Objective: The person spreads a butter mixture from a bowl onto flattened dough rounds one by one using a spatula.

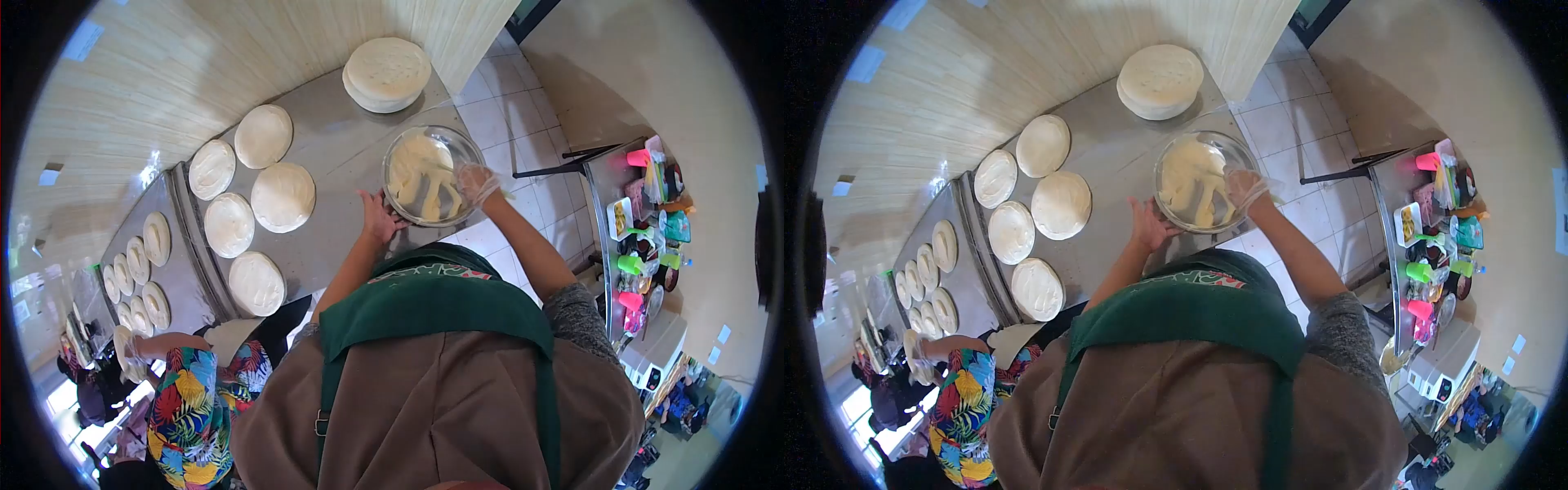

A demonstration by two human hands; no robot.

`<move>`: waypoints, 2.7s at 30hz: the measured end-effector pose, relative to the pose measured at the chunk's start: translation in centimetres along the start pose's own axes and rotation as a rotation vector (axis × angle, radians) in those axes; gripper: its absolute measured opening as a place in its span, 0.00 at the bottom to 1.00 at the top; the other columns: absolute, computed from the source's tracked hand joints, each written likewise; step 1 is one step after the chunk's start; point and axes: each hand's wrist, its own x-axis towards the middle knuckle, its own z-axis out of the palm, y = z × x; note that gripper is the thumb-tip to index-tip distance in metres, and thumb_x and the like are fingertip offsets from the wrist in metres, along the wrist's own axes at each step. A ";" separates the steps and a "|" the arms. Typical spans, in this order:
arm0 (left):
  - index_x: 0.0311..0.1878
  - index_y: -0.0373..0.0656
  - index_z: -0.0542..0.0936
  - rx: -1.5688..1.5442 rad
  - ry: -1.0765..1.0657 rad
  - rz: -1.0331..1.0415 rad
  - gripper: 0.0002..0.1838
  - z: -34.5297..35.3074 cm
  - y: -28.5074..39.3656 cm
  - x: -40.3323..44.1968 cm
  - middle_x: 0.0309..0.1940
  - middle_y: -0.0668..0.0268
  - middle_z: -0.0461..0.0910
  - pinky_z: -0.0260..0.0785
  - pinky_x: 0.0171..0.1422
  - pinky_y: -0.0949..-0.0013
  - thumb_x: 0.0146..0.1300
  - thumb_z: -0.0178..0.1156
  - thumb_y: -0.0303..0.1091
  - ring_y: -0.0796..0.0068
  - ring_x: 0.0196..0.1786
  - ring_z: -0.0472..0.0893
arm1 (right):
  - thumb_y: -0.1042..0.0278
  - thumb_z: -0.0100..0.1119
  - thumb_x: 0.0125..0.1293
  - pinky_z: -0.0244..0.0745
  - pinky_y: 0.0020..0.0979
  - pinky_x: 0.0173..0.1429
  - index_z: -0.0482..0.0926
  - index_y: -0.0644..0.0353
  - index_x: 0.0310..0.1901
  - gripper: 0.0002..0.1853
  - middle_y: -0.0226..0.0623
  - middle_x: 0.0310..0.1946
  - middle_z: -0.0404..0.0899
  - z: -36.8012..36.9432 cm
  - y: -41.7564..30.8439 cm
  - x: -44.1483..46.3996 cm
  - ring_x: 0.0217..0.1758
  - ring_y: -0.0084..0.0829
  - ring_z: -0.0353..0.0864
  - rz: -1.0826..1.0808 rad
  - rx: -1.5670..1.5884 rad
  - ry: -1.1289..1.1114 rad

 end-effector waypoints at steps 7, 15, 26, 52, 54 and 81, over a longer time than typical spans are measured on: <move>0.80 0.54 0.39 -0.072 -0.077 0.077 0.62 2.8 -3.5 2.9 0.74 0.43 0.53 0.70 0.63 0.39 0.49 0.25 0.90 0.37 0.69 0.67 | 0.67 0.51 0.62 0.79 0.46 0.36 0.76 0.65 0.39 0.11 0.50 0.27 0.81 3.6 -1.8 -2.4 0.33 0.49 0.85 -0.034 0.061 0.032; 0.79 0.53 0.40 -0.077 0.038 -0.001 0.62 5.3 -3.5 3.4 0.75 0.42 0.52 0.68 0.66 0.39 0.50 0.24 0.89 0.35 0.68 0.68 | 0.61 0.54 0.63 0.77 0.42 0.38 0.77 0.62 0.38 0.12 0.46 0.33 0.82 0.1 -4.0 -3.3 0.33 0.47 0.83 -0.018 0.700 -0.115; 0.41 0.40 0.75 0.371 0.624 0.575 0.22 -2.5 5.5 12.3 0.29 0.67 0.75 0.71 0.42 0.59 0.74 0.49 0.52 0.68 0.36 0.76 | 0.49 0.48 0.76 0.54 0.18 0.19 0.72 0.50 0.35 0.15 0.19 0.19 0.65 4.3 0.1 -2.4 0.16 0.12 0.60 0.359 1.744 -0.332; 0.69 0.38 0.65 -0.312 -0.267 0.772 0.30 18.8 11.6 -4.1 0.63 0.56 0.74 0.71 0.66 0.54 0.69 0.53 0.45 0.58 0.65 0.74 | 0.59 0.53 0.75 0.66 0.20 0.34 0.75 0.58 0.37 0.12 0.22 0.26 0.70 -21.4 2.3 -0.2 0.29 0.14 0.67 0.013 1.127 -0.044; 0.73 0.43 0.62 -0.360 -0.343 0.757 0.34 19.3 9.7 -7.5 0.68 0.56 0.69 0.66 0.70 0.49 0.72 0.47 0.54 0.55 0.70 0.70 | 0.62 0.53 0.74 0.69 0.26 0.34 0.76 0.58 0.38 0.09 0.28 0.25 0.72 -22.2 1.0 -0.5 0.29 0.21 0.71 -0.188 0.896 0.066; 0.74 0.51 0.60 -0.372 -0.385 0.924 0.36 10.1 13.6 -8.6 0.70 0.62 0.66 0.65 0.72 0.47 0.72 0.40 0.64 0.57 0.70 0.69 | 0.68 0.48 0.67 0.78 0.41 0.37 0.74 0.54 0.65 0.23 0.48 0.41 0.82 -15.0 -13.3 4.2 0.33 0.45 0.81 -0.336 0.040 0.269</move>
